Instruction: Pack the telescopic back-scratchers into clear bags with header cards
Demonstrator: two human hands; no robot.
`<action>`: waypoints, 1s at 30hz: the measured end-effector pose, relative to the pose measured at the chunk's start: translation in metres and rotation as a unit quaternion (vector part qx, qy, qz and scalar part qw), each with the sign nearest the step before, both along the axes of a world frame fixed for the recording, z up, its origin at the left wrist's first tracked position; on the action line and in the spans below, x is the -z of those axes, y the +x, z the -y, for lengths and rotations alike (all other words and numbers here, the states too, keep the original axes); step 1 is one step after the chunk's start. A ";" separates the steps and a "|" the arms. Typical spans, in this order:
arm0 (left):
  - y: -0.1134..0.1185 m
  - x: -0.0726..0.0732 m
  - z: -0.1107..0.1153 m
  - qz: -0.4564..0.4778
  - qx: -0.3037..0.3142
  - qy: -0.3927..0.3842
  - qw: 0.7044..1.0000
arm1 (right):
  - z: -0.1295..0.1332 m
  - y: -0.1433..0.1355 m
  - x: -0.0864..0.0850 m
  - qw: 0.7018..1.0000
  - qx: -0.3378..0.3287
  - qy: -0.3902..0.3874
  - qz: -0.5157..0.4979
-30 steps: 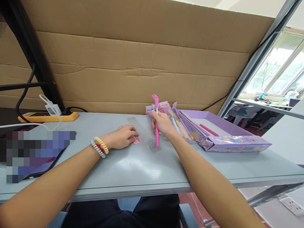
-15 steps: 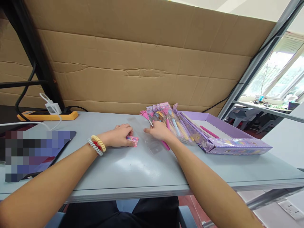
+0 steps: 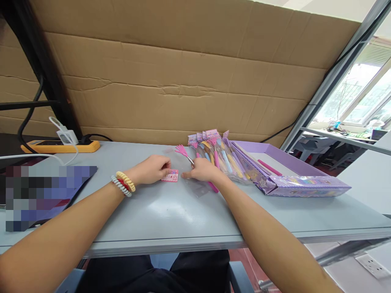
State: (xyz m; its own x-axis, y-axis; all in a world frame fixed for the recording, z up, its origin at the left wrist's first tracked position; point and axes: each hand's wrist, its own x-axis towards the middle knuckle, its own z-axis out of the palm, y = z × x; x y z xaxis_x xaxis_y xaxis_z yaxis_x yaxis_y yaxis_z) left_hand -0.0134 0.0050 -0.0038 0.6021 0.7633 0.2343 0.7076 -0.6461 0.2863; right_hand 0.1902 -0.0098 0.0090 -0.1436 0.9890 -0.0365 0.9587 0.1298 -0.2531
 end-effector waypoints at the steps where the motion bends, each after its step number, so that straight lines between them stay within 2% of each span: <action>1: 0.000 0.000 0.000 0.004 -0.003 0.005 1.000 | 0.000 0.000 0.001 1.000 -0.003 -0.002 -0.005; 4: -0.002 -0.003 0.001 -0.001 -0.028 0.014 1.000 | 0.001 0.001 0.001 1.000 -0.015 -0.009 -0.020; 11: -0.004 -0.008 0.002 -0.045 -0.131 -0.002 0.990 | 0.005 -0.001 0.000 0.999 -0.008 -0.005 -0.040; 17: -0.013 -0.010 -0.002 -0.137 -0.254 -0.042 0.956 | 0.003 -0.005 0.005 1.000 -0.004 0.000 0.000; 22: -0.027 -0.012 -0.006 -0.115 -0.348 -0.028 0.930 | 0.004 -0.004 0.001 0.998 -0.002 0.043 -0.034; 24: -0.029 -0.013 -0.006 -0.116 -0.355 -0.011 0.928 | 0.006 -0.003 -0.001 0.994 -0.007 0.070 -0.078; 26: -0.027 -0.014 -0.005 -0.111 -0.340 -0.002 0.934 | 0.008 -0.001 -0.004 0.982 -0.024 0.080 -0.172; 30: -0.019 -0.013 -0.004 -0.041 -0.281 0.015 0.959 | 0.011 -0.001 -0.005 0.911 -0.079 0.062 -0.400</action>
State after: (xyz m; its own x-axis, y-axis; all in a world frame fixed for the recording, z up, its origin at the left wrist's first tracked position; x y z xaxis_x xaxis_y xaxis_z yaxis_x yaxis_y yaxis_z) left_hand -0.0320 0.0092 0.0089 0.1142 0.9662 0.2311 0.9658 -0.1625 0.2023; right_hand 0.1892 -0.0210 0.0137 -0.2161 0.9431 0.2528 0.4402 0.3252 -0.8369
